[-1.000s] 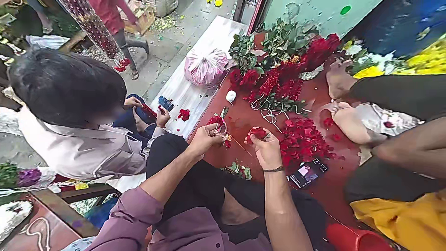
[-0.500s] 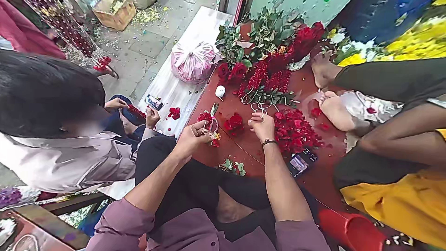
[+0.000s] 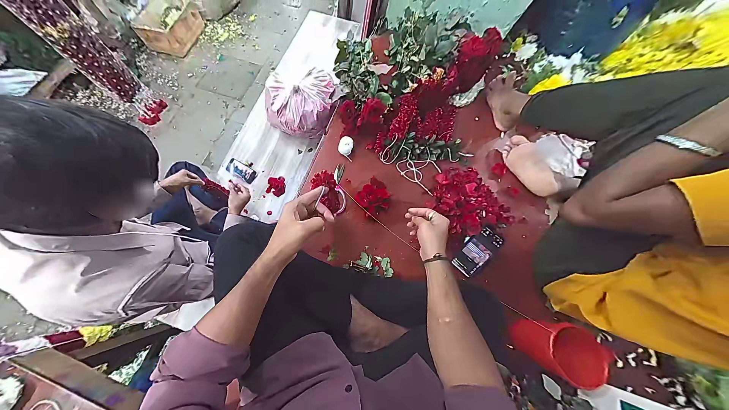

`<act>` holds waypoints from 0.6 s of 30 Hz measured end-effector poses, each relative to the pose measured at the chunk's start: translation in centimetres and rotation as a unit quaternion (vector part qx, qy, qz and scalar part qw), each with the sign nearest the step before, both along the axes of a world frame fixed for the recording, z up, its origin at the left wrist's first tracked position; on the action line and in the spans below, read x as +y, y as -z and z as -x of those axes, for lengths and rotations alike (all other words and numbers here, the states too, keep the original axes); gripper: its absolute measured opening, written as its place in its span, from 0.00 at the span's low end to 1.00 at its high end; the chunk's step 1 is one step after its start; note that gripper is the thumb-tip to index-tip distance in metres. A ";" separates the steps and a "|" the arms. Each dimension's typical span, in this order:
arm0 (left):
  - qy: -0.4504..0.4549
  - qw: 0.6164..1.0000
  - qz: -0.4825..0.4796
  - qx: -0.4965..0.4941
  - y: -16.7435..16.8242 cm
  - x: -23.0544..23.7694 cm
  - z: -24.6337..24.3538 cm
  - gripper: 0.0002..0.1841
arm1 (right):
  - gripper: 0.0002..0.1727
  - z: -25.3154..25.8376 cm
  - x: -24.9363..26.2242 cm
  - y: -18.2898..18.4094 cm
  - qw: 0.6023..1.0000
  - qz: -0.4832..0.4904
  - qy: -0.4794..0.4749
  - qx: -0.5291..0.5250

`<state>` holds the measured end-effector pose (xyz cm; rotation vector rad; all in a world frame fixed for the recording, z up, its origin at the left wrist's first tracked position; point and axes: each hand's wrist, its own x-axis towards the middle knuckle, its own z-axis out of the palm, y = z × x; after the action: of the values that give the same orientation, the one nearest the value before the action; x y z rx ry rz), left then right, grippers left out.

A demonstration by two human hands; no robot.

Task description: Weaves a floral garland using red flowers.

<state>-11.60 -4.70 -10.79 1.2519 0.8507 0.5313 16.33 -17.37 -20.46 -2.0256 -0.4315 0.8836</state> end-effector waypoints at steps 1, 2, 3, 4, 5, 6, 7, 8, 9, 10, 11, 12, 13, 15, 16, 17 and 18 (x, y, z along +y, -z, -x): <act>-0.006 1.000 -0.002 0.000 0.0 0.1 0.1 0.38 | 0.09 0.0 0.2 0.3 1.000 0.021 -0.010 0.002; -0.015 1.000 -0.007 0.006 0.1 0.1 0.2 0.36 | 0.08 0.0 0.5 1.0 0.998 0.046 -0.032 0.002; -0.022 0.999 -0.014 0.020 0.1 0.0 0.3 0.34 | 0.08 0.2 0.7 1.8 0.995 0.073 -0.065 -0.001; -0.030 0.999 -0.021 0.035 0.1 0.0 0.4 0.33 | 0.09 0.4 1.1 2.9 0.990 0.095 -0.103 -0.008; -0.040 0.998 -0.023 0.050 0.1 0.0 0.4 0.31 | 0.09 0.6 1.6 3.9 0.984 0.114 -0.139 -0.021; -0.046 0.997 -0.019 0.062 0.1 0.1 0.4 0.29 | 0.10 0.9 2.2 5.0 0.978 0.125 -0.165 -0.037; -0.050 0.996 -0.015 0.071 0.1 0.3 0.4 0.28 | 0.10 1.2 2.9 6.0 0.973 0.134 -0.180 -0.051; -0.050 0.996 -0.013 0.073 0.2 0.5 0.4 0.28 | 0.12 1.6 3.6 6.8 0.969 0.145 -0.187 -0.065; -0.051 0.996 -0.012 0.075 0.5 0.6 0.3 0.27 | 0.16 1.9 4.3 7.4 0.966 0.159 -0.188 -0.075; -0.053 0.996 -0.009 0.078 0.7 0.7 0.3 0.26 | 0.19 2.1 4.7 8.1 0.966 0.164 -0.182 -0.078; -0.055 0.995 -0.002 0.080 0.9 0.8 0.2 0.25 | 0.19 2.3 4.9 8.5 0.968 0.162 -0.173 -0.078; -0.056 0.995 0.008 0.082 0.9 0.8 0.2 0.26 | 0.17 2.5 4.9 8.5 0.972 0.156 -0.159 -0.074; -0.058 0.995 0.022 0.084 0.9 0.8 0.2 0.27 | 0.14 2.5 4.8 8.3 0.978 0.143 -0.143 -0.061; -0.064 0.993 0.047 0.084 0.8 0.8 0.1 0.29 | 0.11 2.1 4.4 7.2 0.987 0.114 -0.112 -0.010; -0.062 0.993 0.058 0.083 0.8 0.8 0.1 0.31 | 0.12 2.0 4.1 6.2 0.990 0.100 -0.099 0.023; -0.057 0.993 0.067 0.081 0.8 0.8 0.1 0.33 | 0.13 1.7 3.8 5.1 0.991 0.083 -0.087 0.057; -0.053 0.993 0.071 0.073 1.0 0.7 0.0 0.34 | 0.15 1.6 3.6 3.8 0.991 0.061 -0.079 0.092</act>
<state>-11.59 -3.97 -11.76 1.1284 1.0660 0.4590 14.71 -13.81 -24.27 -2.0176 -0.4482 1.2091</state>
